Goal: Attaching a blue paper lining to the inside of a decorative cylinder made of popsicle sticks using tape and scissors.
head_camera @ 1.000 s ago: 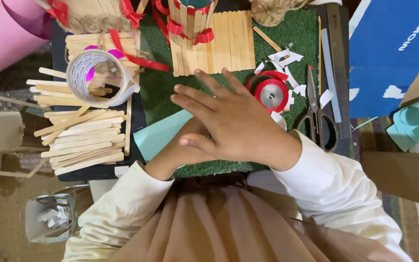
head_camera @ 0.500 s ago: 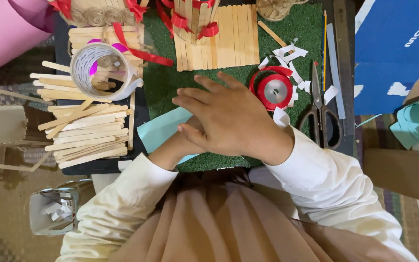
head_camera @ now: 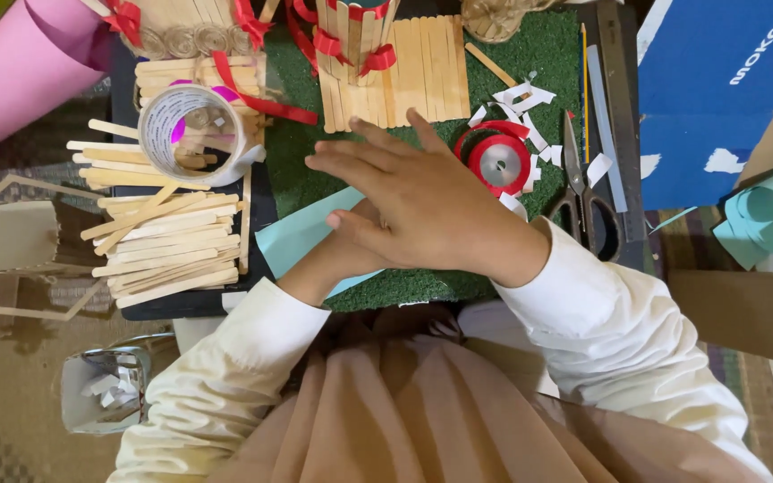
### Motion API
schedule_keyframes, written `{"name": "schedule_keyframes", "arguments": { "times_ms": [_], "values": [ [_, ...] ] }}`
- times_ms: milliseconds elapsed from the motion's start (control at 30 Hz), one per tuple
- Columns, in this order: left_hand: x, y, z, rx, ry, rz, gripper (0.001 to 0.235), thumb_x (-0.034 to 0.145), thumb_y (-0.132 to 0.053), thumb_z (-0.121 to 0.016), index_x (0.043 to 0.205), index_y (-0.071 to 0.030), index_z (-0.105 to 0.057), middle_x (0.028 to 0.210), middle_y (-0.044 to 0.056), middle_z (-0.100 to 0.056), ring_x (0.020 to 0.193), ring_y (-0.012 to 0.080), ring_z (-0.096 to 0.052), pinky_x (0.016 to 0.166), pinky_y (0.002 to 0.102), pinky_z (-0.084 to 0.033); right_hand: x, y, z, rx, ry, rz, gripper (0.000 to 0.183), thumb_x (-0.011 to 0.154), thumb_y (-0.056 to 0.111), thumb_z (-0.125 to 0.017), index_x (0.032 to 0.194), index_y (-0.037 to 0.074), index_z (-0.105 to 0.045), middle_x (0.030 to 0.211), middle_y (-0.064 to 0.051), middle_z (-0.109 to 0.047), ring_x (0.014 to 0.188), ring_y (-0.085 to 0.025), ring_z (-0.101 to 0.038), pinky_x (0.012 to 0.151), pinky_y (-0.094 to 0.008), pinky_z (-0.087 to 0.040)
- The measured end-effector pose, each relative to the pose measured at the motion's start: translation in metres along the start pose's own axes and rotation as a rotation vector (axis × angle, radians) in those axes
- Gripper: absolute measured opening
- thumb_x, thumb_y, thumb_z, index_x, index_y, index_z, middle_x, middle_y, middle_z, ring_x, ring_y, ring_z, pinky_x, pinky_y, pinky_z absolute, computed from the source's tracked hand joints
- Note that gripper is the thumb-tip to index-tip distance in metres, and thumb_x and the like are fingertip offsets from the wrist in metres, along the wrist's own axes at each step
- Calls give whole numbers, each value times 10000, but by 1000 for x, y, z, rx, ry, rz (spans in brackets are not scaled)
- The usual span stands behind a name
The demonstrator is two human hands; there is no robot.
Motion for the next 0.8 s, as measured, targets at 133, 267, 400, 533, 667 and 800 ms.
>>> {"name": "schedule_keyframes", "arguments": {
  "times_ms": [133, 267, 400, 533, 667, 800],
  "values": [
    [9, -26, -16, 9, -4, -8, 825, 733, -235, -785, 1451, -28, -434, 1436, 191, -574, 1303, 312, -597, 1070, 433, -526, -1, 14, 9, -166, -20, 3, 613, 953, 489, -593, 1458, 144, -546, 1560, -53, -503, 1491, -373, -344, 1138, -770, -145],
    [13, -25, -16, 13, 3, -16, 817, 737, -221, -784, 1451, -29, -436, 1438, 194, -572, 1304, 315, -594, 1071, 435, -523, -4, 9, -8, -233, -18, 8, 552, 947, 520, -573, 1386, 188, -621, 1474, -60, -582, 1429, -386, -426, 1149, -741, -185],
    [6, -19, -15, 12, -10, -6, 810, 740, -207, -784, 1451, -30, -438, 1439, 197, -569, 1306, 318, -590, 1073, 438, -520, -6, 13, -6, -291, -78, 32, 475, 920, 467, -618, 1293, 188, -711, 1380, -42, -659, 1346, -371, -530, 1143, -681, -295],
    [10, -19, -16, 22, -3, -32, 803, 743, -192, -784, 1451, -31, -440, 1441, 200, -567, 1307, 321, -587, 1074, 441, -517, -6, 15, -6, -301, -88, 34, 448, 934, 464, -596, 1273, 195, -713, 1365, -19, -668, 1351, -346, -532, 1135, -684, -310],
    [6, -15, -14, 31, -12, -52, 796, 746, -178, -783, 1451, -33, -442, 1442, 202, -565, 1308, 323, -583, 1075, 444, -514, -10, 13, 12, -23, -27, 63, 570, 1011, 503, -473, 1463, 165, -553, 1580, -46, -458, 1522, -374, -261, 1212, -737, -139],
    [4, -13, -20, -79, 33, -99, 1173, 586, -255, -954, 1555, -108, -310, 1527, 108, -495, 1391, 266, -541, 1178, 385, -431, -57, -11, 74, 660, -498, 237, 710, 1071, 634, -448, 1660, 265, -299, 1795, 31, -258, 1713, -282, -329, 1569, -579, -217]
  ]
}}
Point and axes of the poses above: each hand's wrist, its own x-axis towards the middle knuckle, its own z-axis out of the back of the hand, y = z × x, the point moved 8 cm from there along x, towards the middle knuckle
